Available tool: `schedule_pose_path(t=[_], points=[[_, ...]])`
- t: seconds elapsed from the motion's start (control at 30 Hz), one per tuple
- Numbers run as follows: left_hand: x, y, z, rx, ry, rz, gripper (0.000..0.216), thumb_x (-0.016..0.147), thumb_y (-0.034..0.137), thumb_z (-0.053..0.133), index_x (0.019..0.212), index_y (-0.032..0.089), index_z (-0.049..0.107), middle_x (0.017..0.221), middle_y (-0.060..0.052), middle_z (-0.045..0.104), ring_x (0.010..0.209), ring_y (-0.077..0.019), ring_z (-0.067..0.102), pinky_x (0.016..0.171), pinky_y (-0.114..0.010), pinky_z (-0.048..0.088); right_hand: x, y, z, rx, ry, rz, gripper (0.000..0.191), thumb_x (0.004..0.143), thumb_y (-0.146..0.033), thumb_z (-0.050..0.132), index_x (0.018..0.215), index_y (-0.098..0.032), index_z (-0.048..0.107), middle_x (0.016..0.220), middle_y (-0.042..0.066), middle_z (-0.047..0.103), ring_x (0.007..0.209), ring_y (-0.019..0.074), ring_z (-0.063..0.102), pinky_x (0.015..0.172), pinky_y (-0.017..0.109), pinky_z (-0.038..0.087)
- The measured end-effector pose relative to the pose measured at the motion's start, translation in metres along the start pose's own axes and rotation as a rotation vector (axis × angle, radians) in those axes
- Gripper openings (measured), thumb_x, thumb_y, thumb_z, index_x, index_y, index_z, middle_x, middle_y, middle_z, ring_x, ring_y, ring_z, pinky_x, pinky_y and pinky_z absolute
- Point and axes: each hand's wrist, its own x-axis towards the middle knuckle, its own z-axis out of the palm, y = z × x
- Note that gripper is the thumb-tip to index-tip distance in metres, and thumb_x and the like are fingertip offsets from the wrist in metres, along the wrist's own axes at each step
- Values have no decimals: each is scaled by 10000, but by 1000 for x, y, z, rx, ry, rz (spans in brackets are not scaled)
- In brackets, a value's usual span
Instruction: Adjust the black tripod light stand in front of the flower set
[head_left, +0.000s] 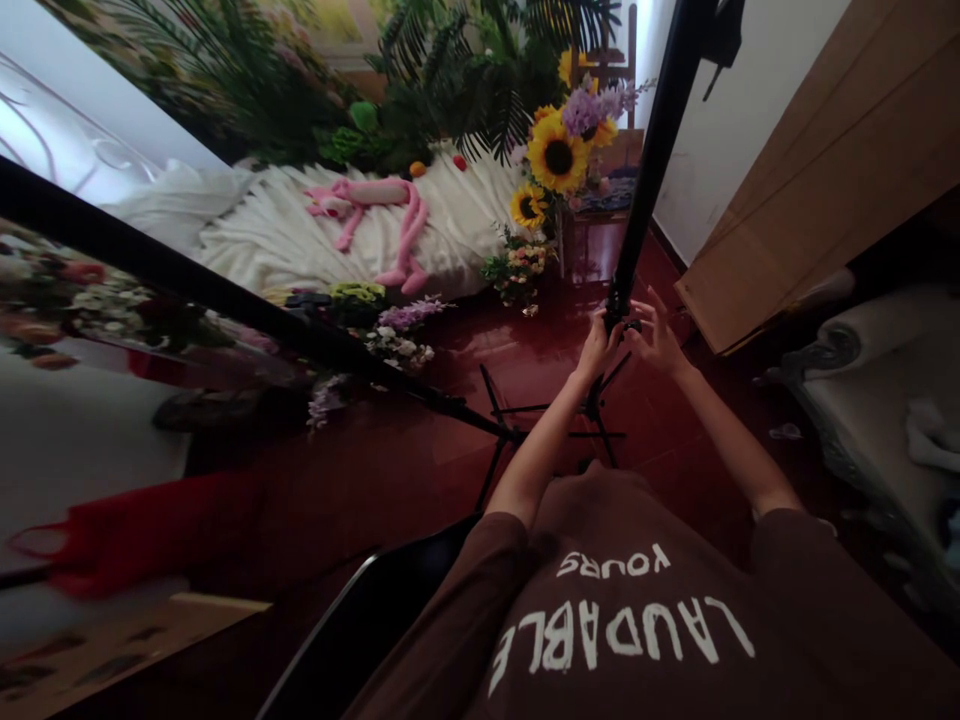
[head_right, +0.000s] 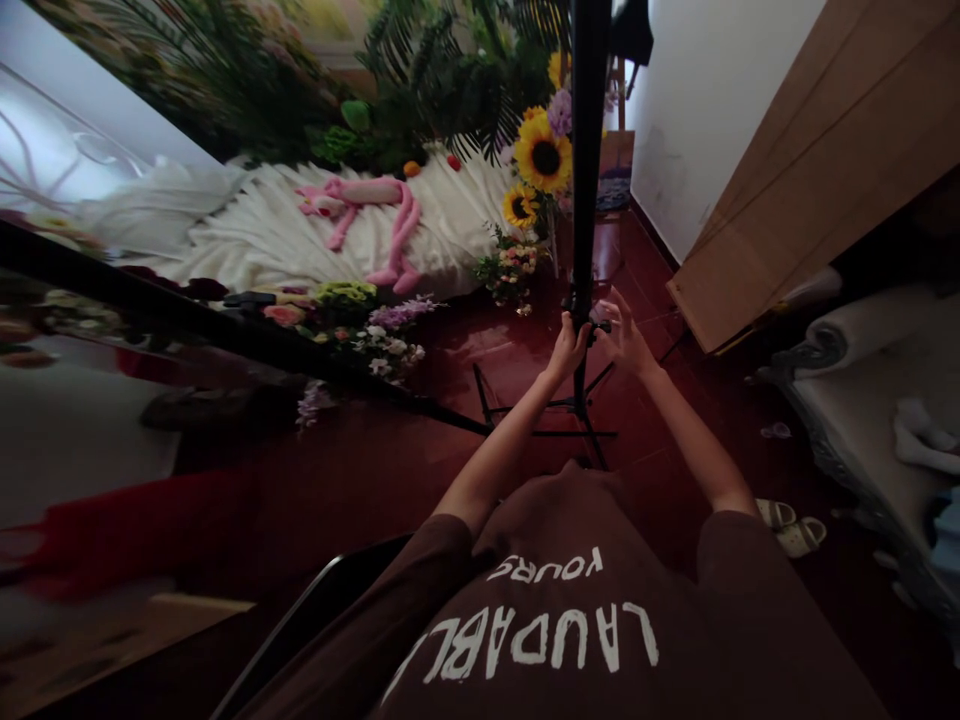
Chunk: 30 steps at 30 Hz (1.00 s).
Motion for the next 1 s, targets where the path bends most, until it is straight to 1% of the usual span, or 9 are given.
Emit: schedule_pose_path(t=[0.13, 0.23, 0.37, 0.47, 0.53, 0.67, 0.8, 0.9, 1.0], points=[[0, 4, 0, -4, 10, 3, 490, 960, 511, 445, 1305, 164, 425, 1110, -151, 647, 906, -171, 658, 865, -329, 512, -11, 19, 1, 35, -9, 107, 657, 983, -521, 439, 1548, -286, 201, 1291, 119, 625, 1161, 227, 633, 1001, 443, 523], [1, 5, -1, -22, -2, 5, 493, 959, 524, 441, 1297, 166, 432, 1094, -141, 649, 860, -160, 658, 834, -317, 518, -9, 22, 7, 96, 41, 210, 634, 955, -561, 480, 1492, -259, 331, 1121, 93, 697, 1017, 212, 684, 948, 403, 542], [1, 7, -1, -23, -1, -2, 503, 950, 542, 450, 1287, 168, 436, 1074, -134, 652, 867, -168, 658, 833, -326, 522, 4, 15, 14, 272, 105, 473, 584, 923, -531, 554, 1419, -254, 421, 802, 2, 697, 680, 138, 665, 702, 277, 566], [1, 7, -2, -15, 1, -5, 503, 948, 540, 457, 1286, 167, 441, 1080, -138, 653, 896, -176, 656, 841, -322, 518, 15, 9, 16, 406, 130, 651, 492, 906, -450, 596, 1329, -223, 490, 635, -50, 628, 485, 98, 571, 486, 196, 473], [0, 6, -2, -11, 0, -3, 496, 949, 529, 464, 1286, 166, 445, 1078, -138, 655, 897, -174, 654, 840, -316, 517, 22, 7, 16, 441, 152, 737, 409, 891, -382, 616, 1246, -196, 536, 566, -65, 589, 407, 87, 516, 395, 178, 390], [0, 4, -1, -4, 9, 4, 476, 951, 499, 479, 1294, 170, 450, 1074, -131, 656, 882, -166, 647, 835, -316, 520, 30, 5, 17, 477, 175, 879, 257, 861, -242, 617, 1102, -163, 582, 489, -77, 547, 327, 63, 432, 329, 165, 283], [1, 4, 0, 8, 15, 12, 462, 953, 477, 484, 1294, 167, 445, 1099, -138, 647, 900, -166, 641, 847, -318, 517, 34, 5, 22, 527, 249, 965, 152, 850, -180, 594, 998, -157, 570, 493, -80, 546, 318, 43, 407, 324, 154, 254], [0, 3, 1, 8, 24, 14, 462, 954, 477, 481, 1297, 170, 440, 1111, -141, 637, 957, -176, 635, 890, -332, 507, 33, 4, 28, 525, 315, 984, 126, 878, -241, 589, 972, -167, 551, 479, -86, 528, 334, 51, 433, 349, 153, 301], [-13, -6, -3, -2, 33, 35, 507, 939, 519, 485, 1306, 171, 440, 1201, -158, 596, 1087, -198, 603, 973, -371, 481, 23, 3, 37, 494, 391, 997, 209, 923, -394, 561, 943, -188, 529, 488, -73, 544, 357, 71, 480, 385, 167, 363]])
